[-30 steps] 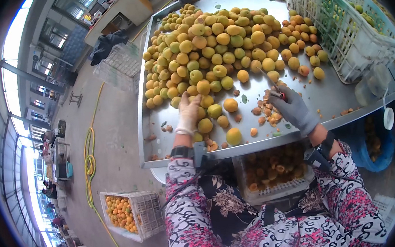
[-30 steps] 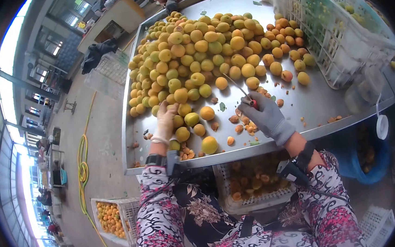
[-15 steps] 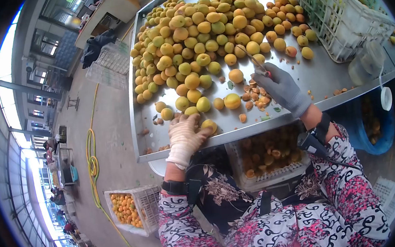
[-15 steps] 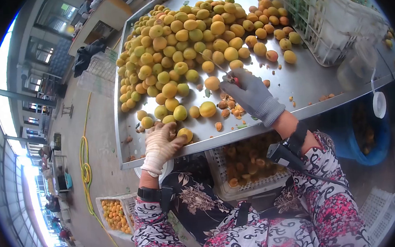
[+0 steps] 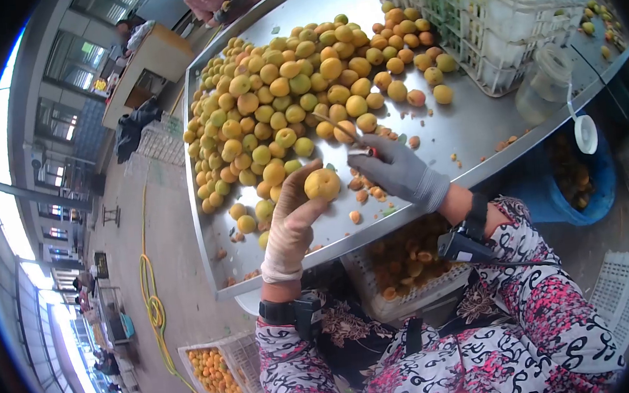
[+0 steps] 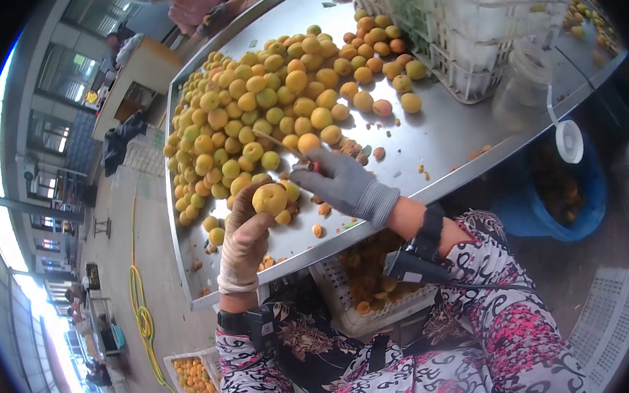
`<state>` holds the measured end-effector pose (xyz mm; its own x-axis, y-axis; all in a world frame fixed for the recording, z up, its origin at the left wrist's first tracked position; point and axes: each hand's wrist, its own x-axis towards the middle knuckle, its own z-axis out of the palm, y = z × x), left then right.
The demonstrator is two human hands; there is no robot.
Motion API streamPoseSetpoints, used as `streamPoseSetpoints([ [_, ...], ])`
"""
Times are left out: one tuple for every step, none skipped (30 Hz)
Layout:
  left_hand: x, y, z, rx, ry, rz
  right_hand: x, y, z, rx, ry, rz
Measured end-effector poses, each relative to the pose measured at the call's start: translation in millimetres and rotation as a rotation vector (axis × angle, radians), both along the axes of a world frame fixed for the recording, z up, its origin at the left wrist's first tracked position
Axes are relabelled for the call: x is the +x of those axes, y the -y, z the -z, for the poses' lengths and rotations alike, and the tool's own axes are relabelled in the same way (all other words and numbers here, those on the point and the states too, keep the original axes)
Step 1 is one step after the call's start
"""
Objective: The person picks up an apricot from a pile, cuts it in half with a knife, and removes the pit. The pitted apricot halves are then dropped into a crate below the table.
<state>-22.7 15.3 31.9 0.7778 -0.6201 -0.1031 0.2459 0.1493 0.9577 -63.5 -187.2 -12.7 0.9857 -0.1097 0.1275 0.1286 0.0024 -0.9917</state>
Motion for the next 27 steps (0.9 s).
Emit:
streamPoseSetpoints([
  [5,8,2,0.007,-0.014,0.036,1,-1,1,-0.018,0.051,0.036],
  [5,18,4,0.005,-0.018,0.054,-2,-1,0,0.004,0.057,0.040],
  [1,34,4,-0.063,-0.005,0.036,0,-2,3,0.024,0.084,0.069],
  [-3,46,2,-0.132,0.008,0.014,2,-2,5,0.042,0.113,0.094],
  [-7,54,-2,-0.072,0.032,0.031,1,1,5,0.036,0.111,0.103],
  [-7,58,1,-0.075,0.027,0.038,0,2,2,0.023,0.092,0.097],
  [-6,59,4,-0.094,0.003,-0.018,-1,3,-1,0.011,0.073,0.088],
  [-4,60,5,-0.114,-0.016,-0.076,-1,7,-2,0.008,0.074,0.090],
  [1,58,4,-0.107,-0.007,-0.092,0,13,-3,-0.061,0.059,0.076],
  [6,54,2,-0.099,0.001,-0.112,0,17,-6,-0.129,0.044,0.059],
  [14,47,6,-0.153,0.028,-0.070,-1,21,-10,-0.154,0.091,0.048],
  [22,41,10,-0.205,0.056,-0.025,-3,20,-13,-0.151,0.094,0.046],
  [26,36,12,-0.202,0.058,-0.026,-6,19,-14,-0.164,0.107,0.002],
  [29,32,14,-0.205,0.057,-0.004,-9,19,-14,-0.179,0.120,-0.043],
  [31,30,15,-0.208,0.054,0.018,-12,18,-15,-0.287,0.044,-0.104],
  [30,30,16,-0.207,0.051,0.018,-13,16,-14,-0.286,0.042,-0.104],
  [29,30,16,-0.217,0.042,0.016,-13,14,-13,-0.338,0.017,-0.142],
  [28,31,16,-0.226,0.032,0.014,-14,10,-13,-0.389,-0.009,-0.181],
  [26,31,13,-0.226,0.029,0.013,-16,7,-13,-0.360,0.036,-0.160],
  [25,32,10,-0.196,0.046,0.001,-17,4,-13,-0.360,0.034,-0.162],
  [24,32,9,-0.167,0.064,-0.012,-18,2,-13,-0.363,0.016,-0.149],
  [23,30,9,-0.168,0.064,-0.015,-18,0,-13,-0.367,-0.002,-0.135],
  [23,29,9,-0.142,0.066,-0.030,-19,-3,-14,-0.367,-0.002,-0.137],
  [23,28,9,-0.115,0.068,-0.045,-20,-6,-16,-0.329,-0.031,-0.130],
  [23,27,11,-0.115,0.066,-0.046,-21,-10,-17,-0.290,-0.062,-0.124],
  [23,27,12,-0.081,0.099,-0.087,-22,-12,-19,-0.289,-0.063,-0.124],
  [22,29,12,-0.047,0.132,-0.128,-23,-15,-22,-0.314,-0.126,-0.100],
])
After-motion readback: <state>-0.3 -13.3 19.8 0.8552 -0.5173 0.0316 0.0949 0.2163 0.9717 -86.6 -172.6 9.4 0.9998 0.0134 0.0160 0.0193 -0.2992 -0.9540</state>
